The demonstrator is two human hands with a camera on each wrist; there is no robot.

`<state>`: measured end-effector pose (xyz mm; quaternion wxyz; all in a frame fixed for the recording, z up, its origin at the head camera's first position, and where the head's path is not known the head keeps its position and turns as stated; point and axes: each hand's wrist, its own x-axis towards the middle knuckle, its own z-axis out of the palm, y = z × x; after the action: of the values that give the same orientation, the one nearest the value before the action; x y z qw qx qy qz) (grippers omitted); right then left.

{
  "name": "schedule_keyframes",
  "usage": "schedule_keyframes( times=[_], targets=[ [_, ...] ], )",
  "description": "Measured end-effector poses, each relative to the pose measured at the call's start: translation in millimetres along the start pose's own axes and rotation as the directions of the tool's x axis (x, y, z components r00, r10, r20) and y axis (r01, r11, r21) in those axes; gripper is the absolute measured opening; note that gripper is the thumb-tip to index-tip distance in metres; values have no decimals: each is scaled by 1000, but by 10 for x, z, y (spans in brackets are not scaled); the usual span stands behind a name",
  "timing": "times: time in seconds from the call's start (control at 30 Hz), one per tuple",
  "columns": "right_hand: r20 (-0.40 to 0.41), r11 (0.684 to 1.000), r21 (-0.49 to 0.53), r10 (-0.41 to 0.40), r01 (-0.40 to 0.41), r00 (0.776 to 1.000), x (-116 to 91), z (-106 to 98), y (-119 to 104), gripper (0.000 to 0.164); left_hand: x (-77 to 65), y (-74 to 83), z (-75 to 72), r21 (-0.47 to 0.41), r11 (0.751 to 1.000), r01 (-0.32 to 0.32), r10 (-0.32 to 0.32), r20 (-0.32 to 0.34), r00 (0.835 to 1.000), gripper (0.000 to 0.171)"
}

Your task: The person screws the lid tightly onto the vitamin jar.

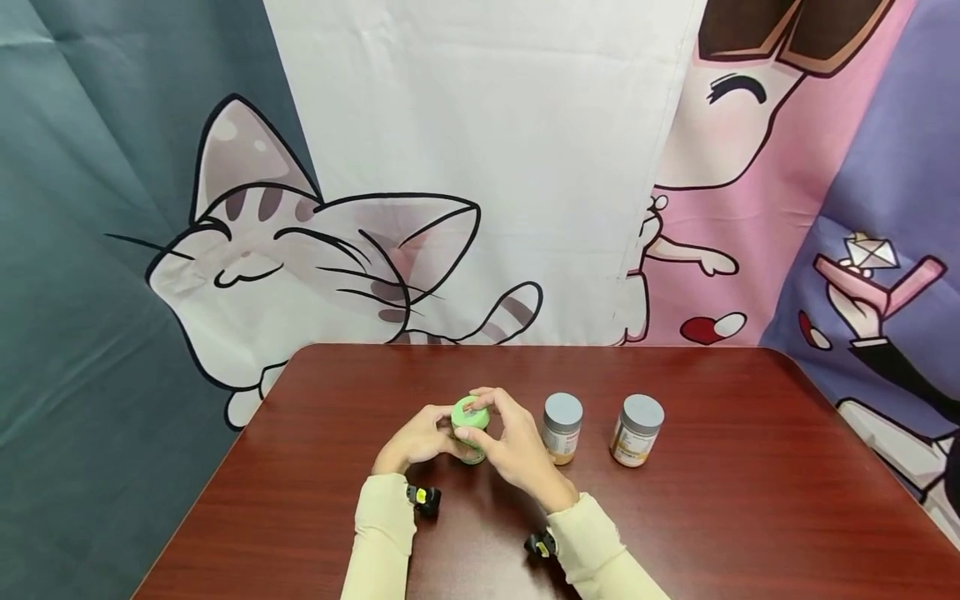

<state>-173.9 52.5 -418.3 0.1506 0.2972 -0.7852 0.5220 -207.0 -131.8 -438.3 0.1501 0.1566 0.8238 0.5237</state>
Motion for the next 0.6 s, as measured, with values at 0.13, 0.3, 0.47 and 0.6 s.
schedule_keyframes(
  times=[0.13,0.3,0.47,0.6],
  targets=[
    [37,1000,-14,12,-11,999,-20,12,67,34,-42,135,1,-29,999,-27,27,9,1000,43],
    [51,997,-78,9,-5,999,-14,15,94,39,-4,78,14,1,1000,-25,25,11,1000,46],
    [110,994,-110,-13,26,994,19,13,91,39,47,-56,15,23,1000,-5,5,3,1000,49],
    [150,993,-117,-17,35,989,48,23,94,35,40,-77,-6,28,1000,4,-4,2,1000,47]
  ],
)
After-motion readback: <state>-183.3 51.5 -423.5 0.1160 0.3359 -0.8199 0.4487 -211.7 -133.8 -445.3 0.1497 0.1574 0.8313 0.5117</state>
